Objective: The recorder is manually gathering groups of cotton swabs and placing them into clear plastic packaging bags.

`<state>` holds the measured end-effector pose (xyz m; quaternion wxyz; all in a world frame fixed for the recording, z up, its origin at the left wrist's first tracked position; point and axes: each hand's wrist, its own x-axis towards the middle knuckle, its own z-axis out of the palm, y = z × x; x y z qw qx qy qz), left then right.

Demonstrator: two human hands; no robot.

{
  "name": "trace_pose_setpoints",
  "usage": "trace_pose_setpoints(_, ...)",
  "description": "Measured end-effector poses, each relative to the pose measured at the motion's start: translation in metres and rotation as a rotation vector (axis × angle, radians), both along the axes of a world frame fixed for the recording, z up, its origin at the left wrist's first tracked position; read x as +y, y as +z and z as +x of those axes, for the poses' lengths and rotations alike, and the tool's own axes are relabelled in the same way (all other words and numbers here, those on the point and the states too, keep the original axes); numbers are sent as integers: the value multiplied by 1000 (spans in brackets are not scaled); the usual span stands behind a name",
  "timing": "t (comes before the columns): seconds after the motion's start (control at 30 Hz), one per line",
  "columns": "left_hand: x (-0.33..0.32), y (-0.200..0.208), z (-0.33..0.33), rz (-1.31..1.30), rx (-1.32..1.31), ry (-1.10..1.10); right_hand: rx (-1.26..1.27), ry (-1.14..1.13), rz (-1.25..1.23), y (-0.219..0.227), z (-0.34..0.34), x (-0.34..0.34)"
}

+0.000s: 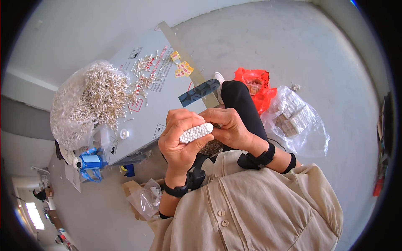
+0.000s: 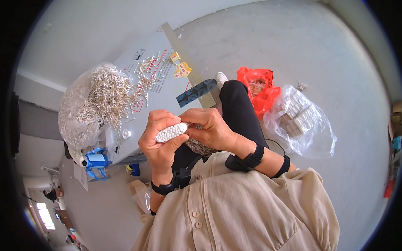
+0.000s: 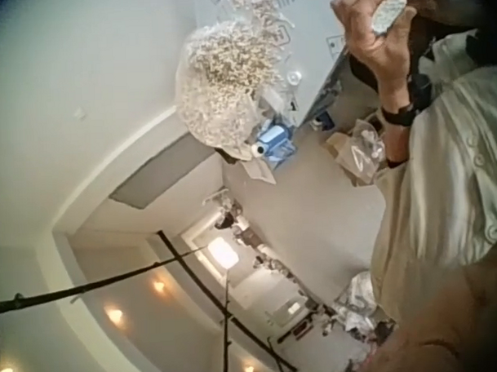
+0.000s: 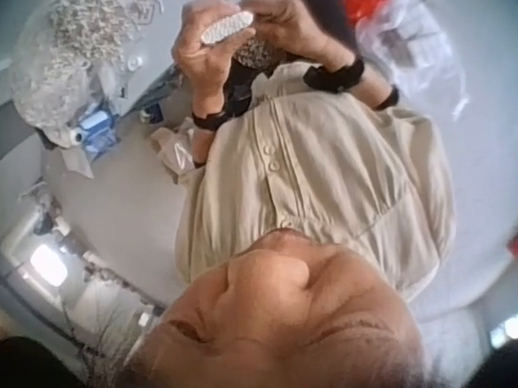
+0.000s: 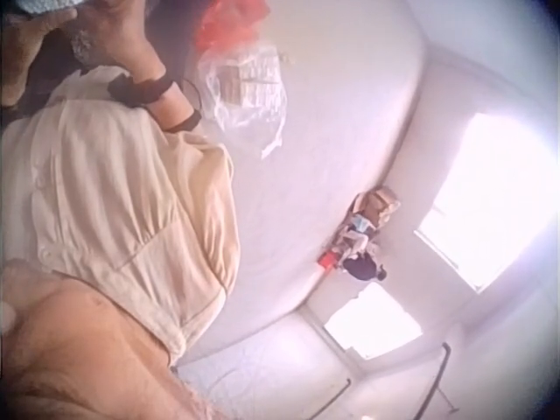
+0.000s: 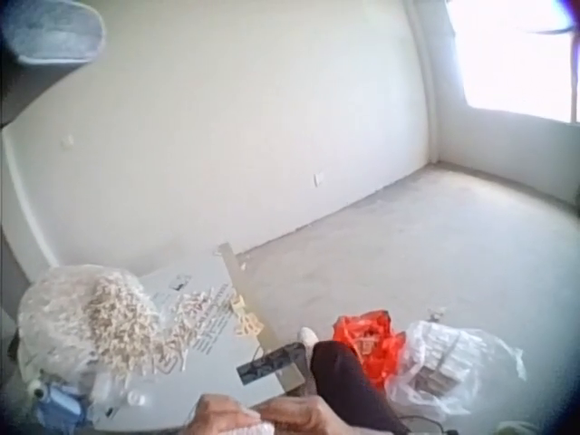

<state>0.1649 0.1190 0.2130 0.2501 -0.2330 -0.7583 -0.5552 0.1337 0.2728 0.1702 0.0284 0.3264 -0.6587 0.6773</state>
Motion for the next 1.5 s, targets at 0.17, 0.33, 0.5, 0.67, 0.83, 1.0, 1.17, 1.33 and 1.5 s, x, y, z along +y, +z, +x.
trace_pose_setpoints(0.17,-7,-6,-4,-69,82,6,0,26,-22,3,-3,-2)
trace_pose_setpoints(0.33,0,-1,-10,21,-25,-15,-30,9,2,-1,-9,2)
trace_pose_setpoints(0.5,-4,-18,-19,-4,-53,-36,-624,383,-335,-4,-11,5)
trace_pose_setpoints(0.67,-1,-33,-22,47,-162,-28,-963,436,-434,3,-12,17)
trace_pose_setpoints(0.83,3,-42,-18,100,-242,-28,-916,301,-332,-2,-8,13)
trace_pose_setpoints(1.0,0,-49,-17,81,-247,-40,-885,262,-263,-5,-9,10)
trace_pose_setpoints(1.17,-2,-45,-14,180,-294,-50,-970,231,-269,-6,-10,13)
trace_pose_setpoints(1.33,-13,-44,-17,24,-126,-8,-729,176,-179,-5,-9,8)
trace_pose_setpoints(1.5,-16,-48,-17,32,-47,-17,-794,266,-253,-4,-9,8)
